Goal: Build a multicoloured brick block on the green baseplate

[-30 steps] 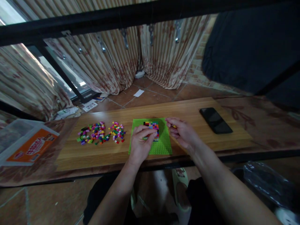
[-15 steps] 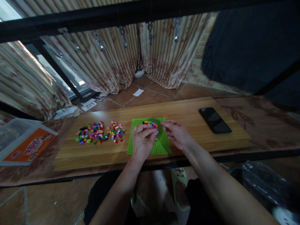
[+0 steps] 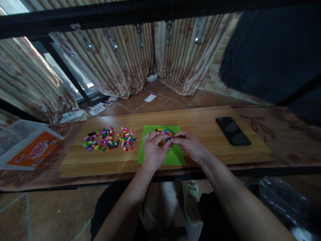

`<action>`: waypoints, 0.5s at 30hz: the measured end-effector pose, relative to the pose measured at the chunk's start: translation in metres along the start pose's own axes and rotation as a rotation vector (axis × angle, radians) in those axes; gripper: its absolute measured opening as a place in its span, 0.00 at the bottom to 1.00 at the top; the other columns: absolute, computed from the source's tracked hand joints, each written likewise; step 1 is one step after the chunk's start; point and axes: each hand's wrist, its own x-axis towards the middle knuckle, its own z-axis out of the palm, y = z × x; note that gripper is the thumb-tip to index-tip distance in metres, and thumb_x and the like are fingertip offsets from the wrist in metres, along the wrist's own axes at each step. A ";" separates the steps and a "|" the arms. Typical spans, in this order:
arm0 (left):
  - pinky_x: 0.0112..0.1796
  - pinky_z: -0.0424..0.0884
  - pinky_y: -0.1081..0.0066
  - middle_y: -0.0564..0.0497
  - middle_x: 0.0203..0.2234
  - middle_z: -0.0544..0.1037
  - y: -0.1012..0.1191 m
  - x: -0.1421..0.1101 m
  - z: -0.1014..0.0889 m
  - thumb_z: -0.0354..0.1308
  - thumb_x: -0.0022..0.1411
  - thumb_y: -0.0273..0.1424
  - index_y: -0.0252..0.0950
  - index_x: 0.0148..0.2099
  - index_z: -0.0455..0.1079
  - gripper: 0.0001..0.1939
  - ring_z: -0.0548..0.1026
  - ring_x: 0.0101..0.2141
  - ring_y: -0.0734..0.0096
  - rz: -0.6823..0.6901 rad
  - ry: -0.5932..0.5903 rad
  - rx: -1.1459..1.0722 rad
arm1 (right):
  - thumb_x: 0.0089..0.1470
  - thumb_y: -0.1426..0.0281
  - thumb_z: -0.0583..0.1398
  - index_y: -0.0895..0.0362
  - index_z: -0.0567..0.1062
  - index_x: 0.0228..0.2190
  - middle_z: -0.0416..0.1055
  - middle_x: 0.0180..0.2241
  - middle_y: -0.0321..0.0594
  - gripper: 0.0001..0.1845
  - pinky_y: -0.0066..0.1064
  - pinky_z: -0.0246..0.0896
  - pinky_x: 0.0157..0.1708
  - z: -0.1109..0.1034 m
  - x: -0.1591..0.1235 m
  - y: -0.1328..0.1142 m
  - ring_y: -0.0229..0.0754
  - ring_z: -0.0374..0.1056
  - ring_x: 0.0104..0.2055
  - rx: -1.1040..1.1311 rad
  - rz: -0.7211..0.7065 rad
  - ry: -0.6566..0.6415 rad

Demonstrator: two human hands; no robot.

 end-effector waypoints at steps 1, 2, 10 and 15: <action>0.44 0.68 0.63 0.50 0.36 0.76 0.000 0.000 -0.001 0.63 0.56 0.27 0.40 0.40 0.77 0.08 0.71 0.41 0.66 0.005 -0.007 0.000 | 0.29 0.63 0.68 0.56 0.69 0.23 0.54 0.11 0.21 0.17 0.26 0.36 0.18 0.001 0.000 0.000 0.28 0.45 0.16 -0.003 -0.003 0.010; 0.44 0.68 0.63 0.50 0.37 0.76 0.000 0.000 -0.001 0.63 0.56 0.26 0.40 0.41 0.77 0.09 0.71 0.41 0.66 0.010 -0.015 0.000 | 0.29 0.64 0.68 0.56 0.69 0.22 0.54 0.11 0.21 0.17 0.27 0.36 0.18 0.001 0.000 0.000 0.28 0.45 0.16 -0.005 -0.008 0.019; 0.47 0.68 0.62 0.49 0.39 0.76 -0.002 -0.003 -0.004 0.58 0.57 0.22 0.39 0.44 0.75 0.14 0.72 0.43 0.65 0.023 -0.019 -0.054 | 0.31 0.64 0.65 0.56 0.69 0.21 0.56 0.12 0.22 0.13 0.26 0.38 0.18 0.004 0.002 0.001 0.28 0.47 0.16 -0.048 -0.059 0.031; 0.45 0.70 0.64 0.48 0.38 0.76 -0.004 -0.003 -0.004 0.56 0.57 0.22 0.38 0.45 0.74 0.13 0.73 0.42 0.66 -0.020 0.067 -0.133 | 0.32 0.64 0.64 0.56 0.68 0.19 0.57 0.13 0.24 0.12 0.26 0.38 0.16 0.009 0.003 0.006 0.28 0.47 0.15 -0.044 -0.090 0.043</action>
